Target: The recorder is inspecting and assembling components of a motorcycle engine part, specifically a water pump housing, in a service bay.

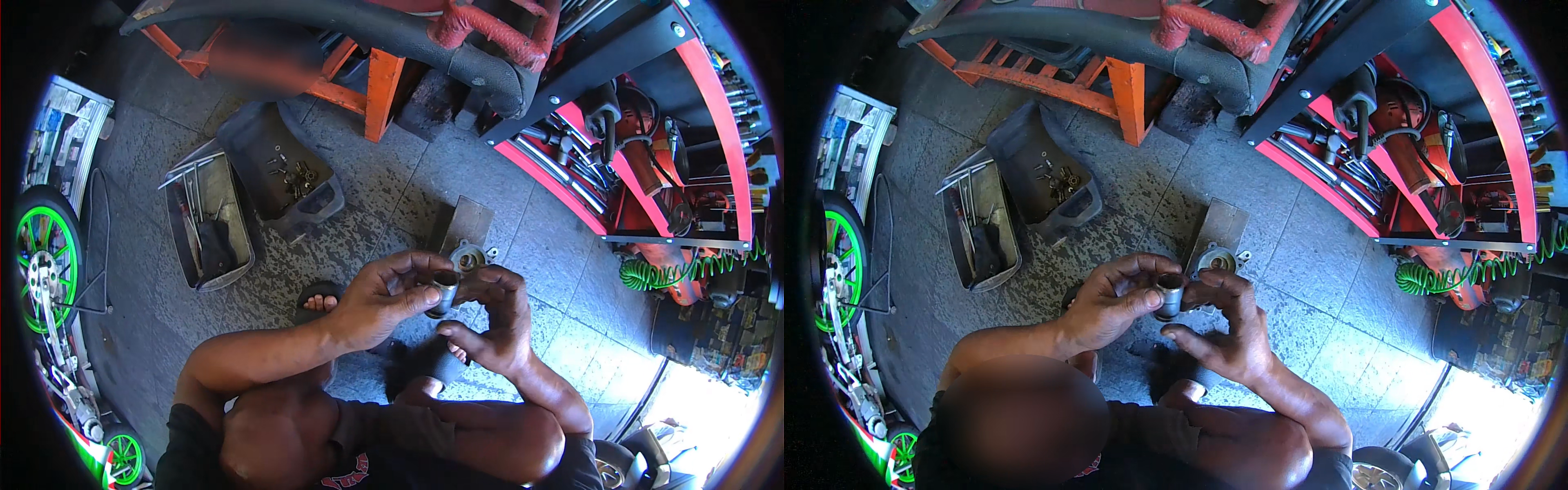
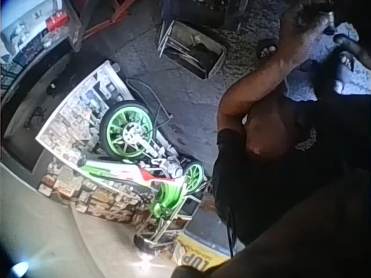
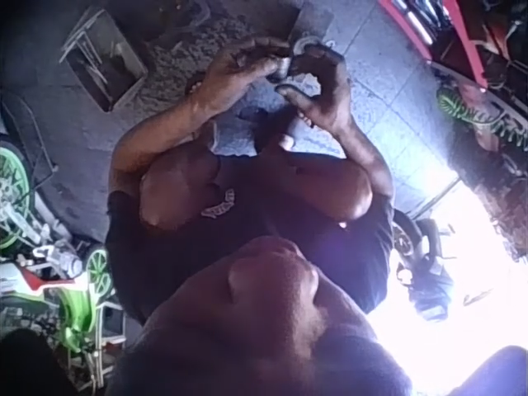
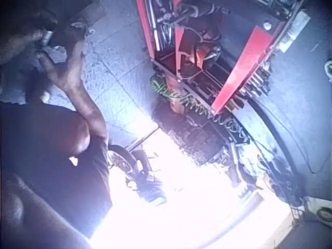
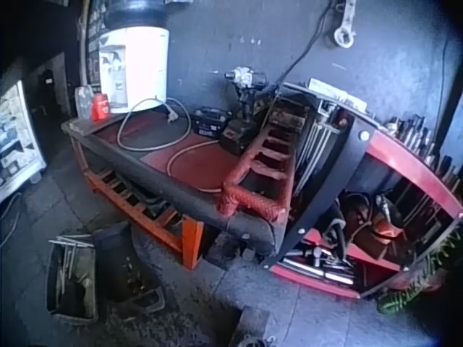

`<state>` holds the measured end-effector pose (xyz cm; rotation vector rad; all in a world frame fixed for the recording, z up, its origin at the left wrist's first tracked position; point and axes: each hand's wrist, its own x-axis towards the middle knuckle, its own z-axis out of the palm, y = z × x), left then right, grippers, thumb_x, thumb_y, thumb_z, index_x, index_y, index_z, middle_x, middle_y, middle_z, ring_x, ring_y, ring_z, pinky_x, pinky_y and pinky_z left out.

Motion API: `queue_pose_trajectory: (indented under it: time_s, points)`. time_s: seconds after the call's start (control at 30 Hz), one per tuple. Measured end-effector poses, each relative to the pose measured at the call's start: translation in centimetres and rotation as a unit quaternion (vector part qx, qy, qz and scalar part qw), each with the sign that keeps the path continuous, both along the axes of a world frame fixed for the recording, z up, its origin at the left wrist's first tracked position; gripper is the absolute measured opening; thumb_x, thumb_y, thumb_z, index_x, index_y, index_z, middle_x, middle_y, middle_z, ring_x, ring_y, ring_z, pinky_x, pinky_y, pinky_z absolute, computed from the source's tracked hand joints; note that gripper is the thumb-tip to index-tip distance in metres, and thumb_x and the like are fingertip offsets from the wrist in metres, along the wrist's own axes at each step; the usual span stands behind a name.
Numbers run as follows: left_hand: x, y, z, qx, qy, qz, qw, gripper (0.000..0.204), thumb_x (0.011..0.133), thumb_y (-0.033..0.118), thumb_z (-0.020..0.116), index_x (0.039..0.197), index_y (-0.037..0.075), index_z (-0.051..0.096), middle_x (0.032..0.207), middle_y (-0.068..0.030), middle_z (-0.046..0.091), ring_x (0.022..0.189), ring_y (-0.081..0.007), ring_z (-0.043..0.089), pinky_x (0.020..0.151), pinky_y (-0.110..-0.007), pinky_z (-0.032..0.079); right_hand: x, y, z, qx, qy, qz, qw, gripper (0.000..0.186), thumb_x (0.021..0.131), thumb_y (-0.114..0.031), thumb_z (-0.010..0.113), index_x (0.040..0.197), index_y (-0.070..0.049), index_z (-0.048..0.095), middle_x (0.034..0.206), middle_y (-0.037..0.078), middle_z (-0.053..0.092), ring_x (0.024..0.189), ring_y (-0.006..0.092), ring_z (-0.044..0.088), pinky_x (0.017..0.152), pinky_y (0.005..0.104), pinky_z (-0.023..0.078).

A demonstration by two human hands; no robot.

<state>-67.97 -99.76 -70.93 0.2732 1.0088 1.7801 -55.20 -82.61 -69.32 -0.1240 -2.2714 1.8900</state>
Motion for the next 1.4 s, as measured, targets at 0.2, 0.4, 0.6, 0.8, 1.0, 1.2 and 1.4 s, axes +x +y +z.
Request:
queue_pose_trajectory:
  time_s: [0.2,0.4,0.6,0.8,1.0,1.2,1.4]
  points:
    - [0.2,-0.4,0.2,0.017,-0.073,0.011,0.997,0.036,0.094,0.008,0.067,0.128,0.000,0.055,0.111,-0.0064,0.066,0.103,-0.0125,0.063,0.091,-0.030,0.053,-0.7,0.2,1.0,0.010,0.048,-0.021,0.999,0.064,0.081,0.010,0.073,0.131,-0.002,0.036,0.109,0.016,0.065,0.097,0.0226,0.068,0.087,0.0366,0.055]
    - [0.0,-0.4,1.4,0.021,-0.054,0.001,0.998,0.038,0.092,0.008,0.071,0.125,-0.002,0.053,0.111,-0.0098,0.066,0.099,-0.0141,0.065,0.086,-0.029,0.055,-0.8,-0.3,1.4,0.038,0.035,0.005,0.999,0.061,0.082,0.013,0.070,0.131,-0.003,0.037,0.104,0.014,0.067,0.095,0.0209,0.069,0.088,0.0345,0.053]
    - [0.1,-1.1,2.3,-0.063,0.026,-0.060,0.996,0.045,0.093,0.008,0.068,0.133,-0.003,0.050,0.113,-0.0099,0.064,0.095,-0.0150,0.065,0.083,-0.030,0.056,-0.7,-0.5,1.0,-0.081,0.032,-0.048,0.995,0.059,0.082,0.012,0.072,0.129,-0.001,0.039,0.099,0.011,0.068,0.095,0.0174,0.066,0.089,0.0330,0.051]
    - [0.0,-2.1,2.7,-0.171,0.134,-0.015,0.976,0.044,0.092,0.011,0.069,0.129,-0.006,0.053,0.112,-0.0125,0.064,0.098,-0.0154,0.065,0.082,-0.030,0.056,-1.6,-0.5,2.9,0.095,-0.063,-0.049,0.992,0.057,0.082,-0.005,0.079,0.129,-0.005,0.046,0.098,0.010,0.069,0.097,0.0194,0.069,0.085,0.0360,0.055]
    - [-0.9,-2.9,1.5,-0.272,0.144,-0.020,0.951,0.063,0.091,0.018,0.066,0.148,0.017,0.039,0.121,-0.0077,0.060,0.093,-0.0179,0.066,0.066,-0.029,0.057,-2.8,0.5,6.8,0.013,-0.115,-0.037,0.993,0.059,0.081,-0.012,0.075,0.129,-0.001,0.045,0.105,0.022,0.068,0.099,0.0364,0.068,0.084,0.0419,0.054]
    - [-2.8,-3.9,-2.3,-0.137,0.280,0.093,0.946,0.060,0.097,0.014,0.059,0.149,0.002,0.033,0.150,-0.0171,0.039,0.130,-0.0281,0.046,0.105,-0.038,0.042,-4.1,-0.2,8.6,0.064,-0.016,-0.052,0.996,0.056,0.082,-0.013,0.072,0.126,0.004,0.042,0.102,0.024,0.069,0.095,0.0427,0.067,0.082,0.0447,0.054]
    - [-1.4,-3.8,1.4,-0.212,0.239,0.093,0.943,0.048,0.091,0.027,0.072,0.128,-0.003,0.060,0.120,-0.0173,0.065,0.107,-0.0286,0.061,0.093,-0.043,0.051,-4.4,-1.0,8.7,0.069,-0.029,-0.043,0.996,0.053,0.083,-0.016,0.072,0.123,0.005,0.043,0.104,0.026,0.067,0.097,0.0441,0.065,0.078,0.0453,0.055]
